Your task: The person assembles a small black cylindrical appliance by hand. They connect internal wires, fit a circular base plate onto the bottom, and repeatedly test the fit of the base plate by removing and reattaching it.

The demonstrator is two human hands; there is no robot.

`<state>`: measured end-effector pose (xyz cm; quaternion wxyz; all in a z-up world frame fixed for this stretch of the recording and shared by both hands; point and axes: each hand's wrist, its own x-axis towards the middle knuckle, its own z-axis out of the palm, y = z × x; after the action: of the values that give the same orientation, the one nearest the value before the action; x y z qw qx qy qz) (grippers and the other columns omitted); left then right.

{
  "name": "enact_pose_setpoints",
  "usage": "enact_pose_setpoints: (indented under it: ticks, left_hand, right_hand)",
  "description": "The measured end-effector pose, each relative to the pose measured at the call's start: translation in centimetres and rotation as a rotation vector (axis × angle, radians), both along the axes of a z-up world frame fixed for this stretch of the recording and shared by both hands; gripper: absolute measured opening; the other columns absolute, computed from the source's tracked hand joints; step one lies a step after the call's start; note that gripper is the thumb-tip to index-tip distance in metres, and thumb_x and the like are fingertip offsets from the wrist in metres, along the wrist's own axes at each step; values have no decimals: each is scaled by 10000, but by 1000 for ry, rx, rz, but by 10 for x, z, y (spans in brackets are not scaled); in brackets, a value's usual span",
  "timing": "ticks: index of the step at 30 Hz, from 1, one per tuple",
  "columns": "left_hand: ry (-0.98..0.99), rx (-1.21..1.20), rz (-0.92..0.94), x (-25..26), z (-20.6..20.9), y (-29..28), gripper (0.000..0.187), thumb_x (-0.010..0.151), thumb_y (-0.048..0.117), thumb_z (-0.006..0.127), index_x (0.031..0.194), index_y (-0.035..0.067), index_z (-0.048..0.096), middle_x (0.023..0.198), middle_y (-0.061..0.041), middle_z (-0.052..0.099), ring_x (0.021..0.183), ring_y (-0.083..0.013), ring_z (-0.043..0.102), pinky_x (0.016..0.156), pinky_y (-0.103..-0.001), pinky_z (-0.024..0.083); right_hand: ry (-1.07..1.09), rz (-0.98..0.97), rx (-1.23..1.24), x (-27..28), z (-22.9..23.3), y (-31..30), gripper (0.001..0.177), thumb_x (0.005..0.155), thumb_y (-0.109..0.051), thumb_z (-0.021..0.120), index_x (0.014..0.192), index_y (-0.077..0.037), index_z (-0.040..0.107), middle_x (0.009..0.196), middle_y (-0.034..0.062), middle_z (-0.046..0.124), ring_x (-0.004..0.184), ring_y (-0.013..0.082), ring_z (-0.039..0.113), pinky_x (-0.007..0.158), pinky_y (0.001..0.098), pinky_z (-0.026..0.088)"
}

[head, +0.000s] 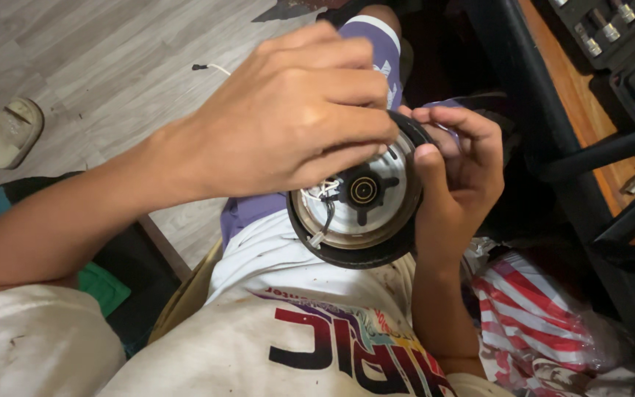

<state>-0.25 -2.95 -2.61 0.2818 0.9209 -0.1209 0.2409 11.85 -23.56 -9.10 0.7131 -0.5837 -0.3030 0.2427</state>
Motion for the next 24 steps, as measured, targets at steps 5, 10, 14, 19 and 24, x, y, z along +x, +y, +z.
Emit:
enact_pose_setpoints:
  ticks: [5, 10, 14, 19, 24]
  left_hand:
    - [18, -43, -29, 5, 3, 0, 129, 912, 177, 790, 896, 61, 735, 955, -82, 623, 1036, -282, 568, 977, -475, 400]
    - [23, 154, -22, 2, 4, 8, 155, 918, 202, 740, 843, 67, 741, 955, -58, 606, 1084, -259, 562, 1056, -465, 394]
    - [20, 343, -23, 1, 6, 13, 94, 815, 190, 731, 803, 100, 754, 914, -28, 586, 1036, -226, 565, 1033, -428, 417]
    - [23, 424, -8, 4, 6, 12, 87, 802, 187, 726, 764, 108, 730, 993, -10, 583, 1088, -210, 552, 1041, -380, 420]
    - [33, 550, 26, 8, 9, 13, 76, 776, 194, 708, 750, 127, 729, 951, 11, 566, 1065, -171, 547, 1043, -363, 419]
  right_hand:
    - [-17, -1, -33, -9, 4, -8, 229, 1100, 99, 600, 1312, 54, 525, 1289, 147, 620, 1223, 208, 641, 1157, 315, 515]
    - [-42, 17, -31, -15, 3, -11, 246, 1102, 83, 618, 1325, 58, 518, 1286, 146, 636, 1225, 215, 632, 1160, 324, 493]
    - [-62, 30, -47, -15, 4, -10, 246, 1099, 76, 625, 1321, 50, 519, 1295, 145, 643, 1239, 218, 636, 1198, 334, 510]
    - [-20, 26, -63, -10, 3, -6, 257, 1105, 78, 635, 1331, 57, 514, 1307, 141, 622, 1233, 204, 618, 1194, 319, 495]
    - [40, 51, -19, -5, 0, 1, 250, 1112, 71, 628, 1331, 52, 507, 1286, 150, 634, 1217, 206, 632, 1163, 308, 500]
